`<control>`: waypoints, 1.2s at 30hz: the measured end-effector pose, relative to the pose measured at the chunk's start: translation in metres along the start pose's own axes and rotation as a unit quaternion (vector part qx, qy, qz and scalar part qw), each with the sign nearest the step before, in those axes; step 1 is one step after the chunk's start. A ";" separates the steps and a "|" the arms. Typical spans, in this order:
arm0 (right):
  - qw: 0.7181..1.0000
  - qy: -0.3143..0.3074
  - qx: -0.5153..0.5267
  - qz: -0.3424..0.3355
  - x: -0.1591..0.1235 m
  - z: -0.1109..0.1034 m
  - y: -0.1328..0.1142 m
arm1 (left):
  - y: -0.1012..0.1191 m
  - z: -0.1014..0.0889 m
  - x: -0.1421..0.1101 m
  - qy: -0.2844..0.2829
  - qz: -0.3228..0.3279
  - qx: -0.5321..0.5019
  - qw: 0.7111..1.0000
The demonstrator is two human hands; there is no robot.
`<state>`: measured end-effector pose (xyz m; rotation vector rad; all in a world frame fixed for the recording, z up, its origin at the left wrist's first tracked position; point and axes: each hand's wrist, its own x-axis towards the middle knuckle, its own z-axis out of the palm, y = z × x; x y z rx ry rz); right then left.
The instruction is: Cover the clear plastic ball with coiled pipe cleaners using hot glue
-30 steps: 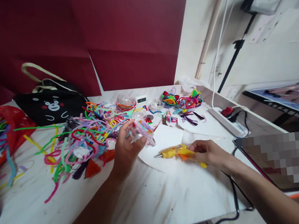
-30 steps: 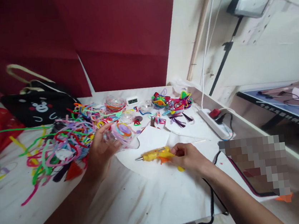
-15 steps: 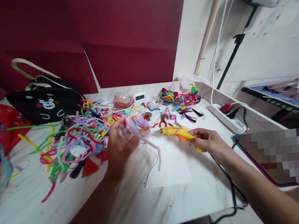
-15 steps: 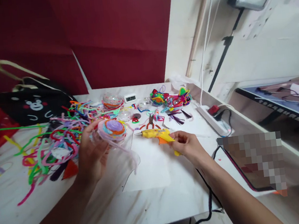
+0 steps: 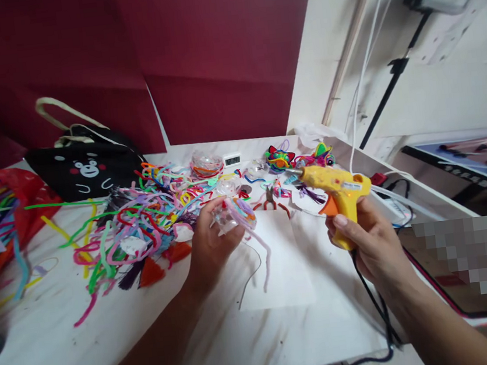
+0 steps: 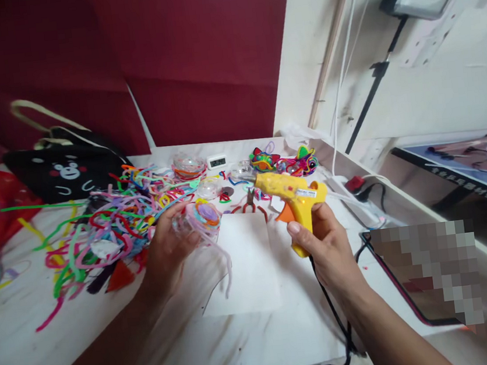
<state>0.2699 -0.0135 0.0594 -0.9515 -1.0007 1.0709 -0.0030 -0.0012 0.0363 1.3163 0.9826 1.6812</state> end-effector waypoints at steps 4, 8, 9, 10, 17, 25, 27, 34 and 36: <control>0.997 -0.038 -0.042 -0.046 -0.017 0.000 0.001 | -0.005 0.001 -0.001 0.017 -0.001 0.027 0.999; 0.992 -0.043 -0.102 -0.055 -0.029 0.003 0.008 | -0.001 0.003 -0.001 0.011 -0.008 0.043 0.999; 0.990 -0.041 -0.115 -0.070 -0.031 0.005 0.010 | 0.001 0.004 -0.001 0.010 -0.007 0.044 0.999; 0.987 -0.043 -0.125 -0.087 -0.033 0.007 0.013 | 0.002 0.004 -0.002 0.008 -0.008 0.047 0.999; 0.955 -0.089 -0.178 -0.219 -0.035 0.015 0.023 | 0.004 0.005 -0.006 0.000 -0.019 0.092 0.996; 0.923 -0.120 -0.261 -0.255 -0.036 0.006 0.040 | 0.002 0.004 -0.009 -0.015 -0.006 0.127 0.992; 0.914 -0.120 -0.282 -0.266 -0.037 0.006 0.040 | 0.000 0.004 -0.010 -0.013 0.003 0.132 0.991; 0.882 -0.123 -0.319 -0.323 -0.035 0.017 0.029 | -0.003 0.003 -0.012 -0.012 0.019 0.145 0.989; 0.878 -0.122 -0.324 -0.331 -0.036 0.017 0.028 | -0.002 0.003 -0.012 -0.018 0.024 0.146 0.989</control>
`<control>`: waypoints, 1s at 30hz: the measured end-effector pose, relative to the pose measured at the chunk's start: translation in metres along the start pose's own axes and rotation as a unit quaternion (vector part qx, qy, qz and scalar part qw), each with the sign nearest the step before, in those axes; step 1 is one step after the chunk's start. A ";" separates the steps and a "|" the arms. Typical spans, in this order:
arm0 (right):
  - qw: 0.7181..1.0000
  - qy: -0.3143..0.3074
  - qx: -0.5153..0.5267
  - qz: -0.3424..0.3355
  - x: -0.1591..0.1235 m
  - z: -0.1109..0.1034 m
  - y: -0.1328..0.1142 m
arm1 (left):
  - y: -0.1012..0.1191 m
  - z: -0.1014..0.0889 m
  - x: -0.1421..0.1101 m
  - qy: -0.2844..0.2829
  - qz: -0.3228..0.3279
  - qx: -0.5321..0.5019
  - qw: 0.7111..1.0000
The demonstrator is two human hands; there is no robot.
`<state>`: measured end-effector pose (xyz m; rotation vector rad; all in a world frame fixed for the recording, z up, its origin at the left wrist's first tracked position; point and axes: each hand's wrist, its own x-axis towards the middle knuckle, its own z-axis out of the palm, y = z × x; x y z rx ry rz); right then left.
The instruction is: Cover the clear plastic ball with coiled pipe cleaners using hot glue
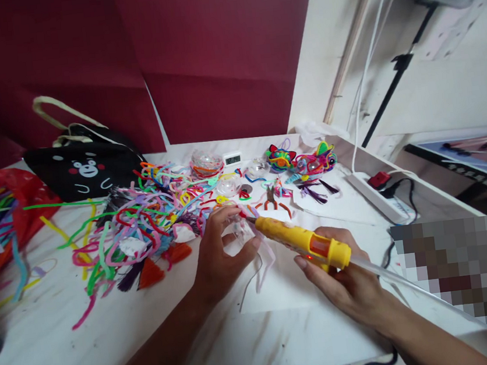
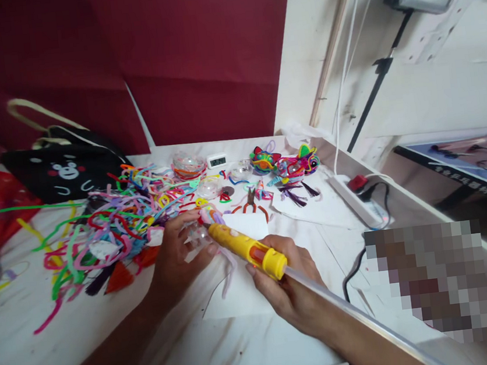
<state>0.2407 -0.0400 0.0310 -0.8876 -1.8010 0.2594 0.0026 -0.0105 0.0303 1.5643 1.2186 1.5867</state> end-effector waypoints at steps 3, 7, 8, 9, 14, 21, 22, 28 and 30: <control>1.000 0.001 -0.009 -0.010 -0.002 0.000 0.001 | 0.002 -0.001 0.000 -0.011 0.009 0.010 1.000; 1.000 -0.009 -0.021 -0.011 -0.006 0.000 0.004 | 0.002 -0.002 0.000 -0.025 0.016 0.024 0.999; 1.000 -0.011 -0.023 -0.010 -0.007 0.000 0.004 | 0.001 -0.002 -0.001 -0.027 0.016 0.027 0.999; 1.000 -0.012 -0.024 -0.010 -0.007 0.000 0.004 | 0.001 -0.002 -0.001 -0.029 0.016 0.029 0.999; 1.000 -0.008 -0.016 -0.021 -0.004 -0.001 0.001 | -0.002 -0.002 -0.001 -0.025 0.016 0.030 0.999; 0.999 0.001 -0.026 -0.023 -0.007 -0.001 0.001 | -0.001 -0.001 -0.001 -0.026 0.018 0.031 0.999; 0.999 -0.001 -0.027 -0.025 -0.008 -0.001 0.002 | -0.001 -0.001 -0.001 -0.025 0.019 0.030 0.999; 0.999 -0.015 -0.025 -0.022 -0.011 -0.001 0.005 | -0.001 0.001 -0.001 -0.017 0.031 0.026 0.999; 0.999 -0.013 -0.022 -0.021 -0.012 -0.002 0.005 | -0.001 0.001 -0.002 -0.012 0.029 0.028 0.999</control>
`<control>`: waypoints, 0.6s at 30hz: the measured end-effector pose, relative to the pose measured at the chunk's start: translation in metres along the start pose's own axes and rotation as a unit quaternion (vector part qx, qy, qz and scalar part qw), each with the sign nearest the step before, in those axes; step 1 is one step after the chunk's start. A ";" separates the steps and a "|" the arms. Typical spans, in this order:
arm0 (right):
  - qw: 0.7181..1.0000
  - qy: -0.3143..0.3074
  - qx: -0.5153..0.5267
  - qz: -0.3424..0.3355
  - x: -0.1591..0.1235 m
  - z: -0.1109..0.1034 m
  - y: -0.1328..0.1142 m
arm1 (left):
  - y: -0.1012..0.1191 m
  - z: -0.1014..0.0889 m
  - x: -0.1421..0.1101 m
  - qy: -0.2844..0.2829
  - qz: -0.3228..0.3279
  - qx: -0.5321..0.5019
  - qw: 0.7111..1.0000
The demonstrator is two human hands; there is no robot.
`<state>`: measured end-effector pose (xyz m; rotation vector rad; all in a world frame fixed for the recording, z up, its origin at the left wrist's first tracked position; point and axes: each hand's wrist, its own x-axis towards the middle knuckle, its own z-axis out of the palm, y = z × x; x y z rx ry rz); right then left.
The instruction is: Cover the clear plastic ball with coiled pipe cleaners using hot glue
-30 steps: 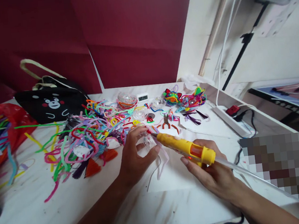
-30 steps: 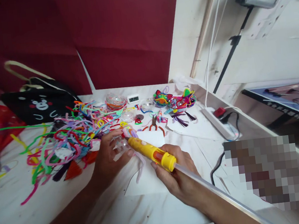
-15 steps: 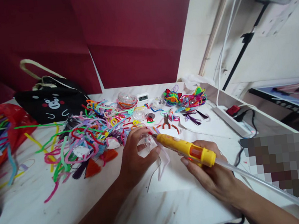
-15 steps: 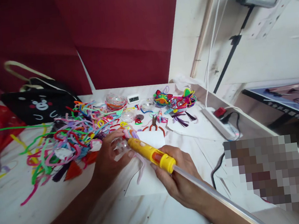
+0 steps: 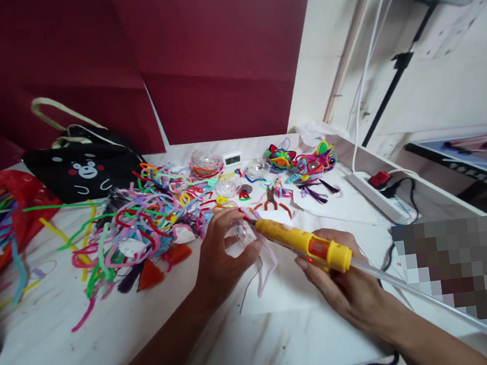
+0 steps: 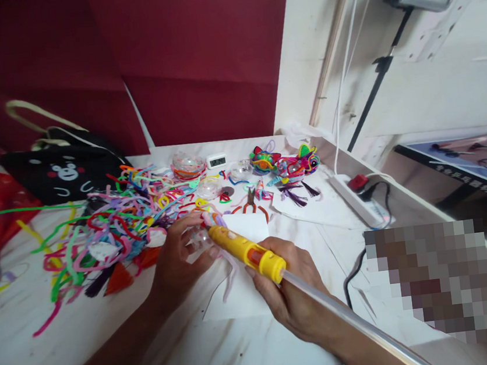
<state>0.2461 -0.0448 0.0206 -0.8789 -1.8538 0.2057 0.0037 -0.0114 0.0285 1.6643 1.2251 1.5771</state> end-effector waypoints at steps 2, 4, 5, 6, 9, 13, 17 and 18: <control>1.000 0.003 0.003 -0.003 0.000 0.000 -0.001 | 0.001 0.000 0.000 0.002 -0.005 0.002 1.000; 1.000 0.004 0.003 -0.006 0.001 -0.001 -0.002 | 0.002 0.001 0.001 0.004 -0.010 0.003 1.000; 1.000 0.005 0.002 -0.007 0.001 -0.001 -0.002 | 0.003 0.001 0.001 0.005 -0.011 0.003 1.000; 1.000 0.005 0.001 -0.007 0.002 -0.001 -0.002 | 0.004 0.001 0.001 0.007 -0.012 0.004 1.000; 1.000 0.007 0.006 -0.017 0.003 -0.001 -0.001 | 0.005 0.001 0.002 0.007 -0.012 0.008 1.000; 1.000 -0.001 0.006 -0.015 0.003 -0.003 0.000 | 0.004 0.001 0.002 0.004 -0.009 0.007 1.000; 1.000 -0.006 -0.007 -0.019 0.003 -0.004 0.000 | 0.003 0.000 0.001 0.002 -0.012 0.008 1.000; 1.000 -0.006 -0.008 -0.021 0.003 -0.004 -0.001 | 0.003 0.000 0.001 0.002 -0.012 0.007 1.000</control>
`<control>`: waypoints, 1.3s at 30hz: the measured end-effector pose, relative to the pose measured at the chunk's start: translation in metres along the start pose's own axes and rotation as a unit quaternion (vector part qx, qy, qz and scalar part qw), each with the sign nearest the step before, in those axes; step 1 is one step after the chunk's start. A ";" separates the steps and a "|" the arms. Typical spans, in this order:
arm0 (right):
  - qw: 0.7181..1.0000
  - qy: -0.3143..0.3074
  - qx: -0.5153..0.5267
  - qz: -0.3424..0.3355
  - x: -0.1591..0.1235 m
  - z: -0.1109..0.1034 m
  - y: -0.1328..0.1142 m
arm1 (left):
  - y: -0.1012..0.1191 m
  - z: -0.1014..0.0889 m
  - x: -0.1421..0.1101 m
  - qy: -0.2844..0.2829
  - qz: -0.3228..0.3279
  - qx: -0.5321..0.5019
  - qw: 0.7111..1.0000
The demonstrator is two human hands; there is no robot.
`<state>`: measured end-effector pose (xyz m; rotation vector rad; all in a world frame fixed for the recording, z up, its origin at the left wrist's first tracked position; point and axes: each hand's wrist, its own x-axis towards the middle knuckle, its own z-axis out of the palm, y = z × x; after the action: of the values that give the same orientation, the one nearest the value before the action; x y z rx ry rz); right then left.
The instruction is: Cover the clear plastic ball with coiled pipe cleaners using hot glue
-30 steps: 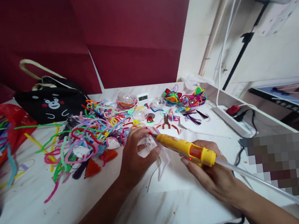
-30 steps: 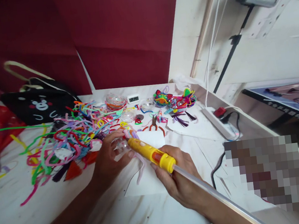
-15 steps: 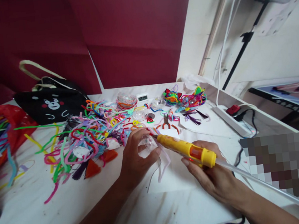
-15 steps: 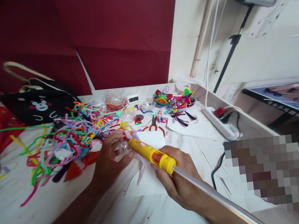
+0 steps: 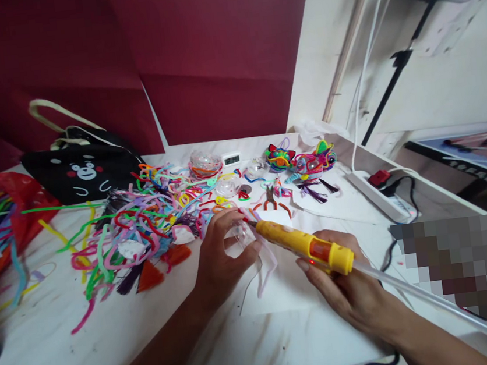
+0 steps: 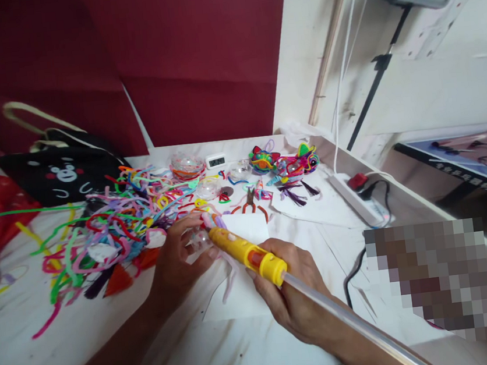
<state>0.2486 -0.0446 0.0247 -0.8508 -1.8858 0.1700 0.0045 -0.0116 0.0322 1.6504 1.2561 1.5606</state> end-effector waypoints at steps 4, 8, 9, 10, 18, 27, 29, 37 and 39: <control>1.000 -0.001 -0.003 0.003 0.001 0.000 -0.002 | 0.000 0.000 0.001 0.000 -0.001 0.005 1.000; 1.000 -0.002 -0.001 0.001 0.004 -0.001 -0.004 | -0.001 0.000 0.000 0.005 -0.006 0.007 1.000; 1.000 -0.001 -0.003 -0.003 0.004 -0.001 -0.004 | -0.001 0.000 0.000 0.003 -0.005 0.005 1.000; 1.000 -0.001 -0.005 -0.005 0.004 -0.001 -0.004 | -0.001 0.000 -0.001 0.001 -0.003 0.004 1.000; 0.999 0.028 -0.027 -0.025 0.002 0.001 -0.002 | -0.008 0.001 -0.001 0.006 0.020 0.000 1.000; 0.997 0.021 0.000 0.071 -0.006 0.000 0.000 | -0.010 -0.001 -0.001 0.002 0.022 -0.004 1.000; 0.989 0.011 0.050 0.136 -0.007 -0.002 -0.001 | -0.010 -0.002 -0.001 0.000 0.020 -0.003 1.000; 0.869 0.016 0.288 0.401 0.028 -0.012 -0.005 | -0.013 -0.005 -0.002 -0.021 0.026 -0.006 0.999; 0.851 -0.005 0.314 0.420 0.035 -0.012 0.002 | -0.014 -0.006 -0.001 -0.018 0.026 -0.006 0.999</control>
<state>0.2520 -0.0240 0.0558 -1.1292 -1.1991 1.2544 -0.0043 -0.0077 0.0212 1.7089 1.1906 1.5594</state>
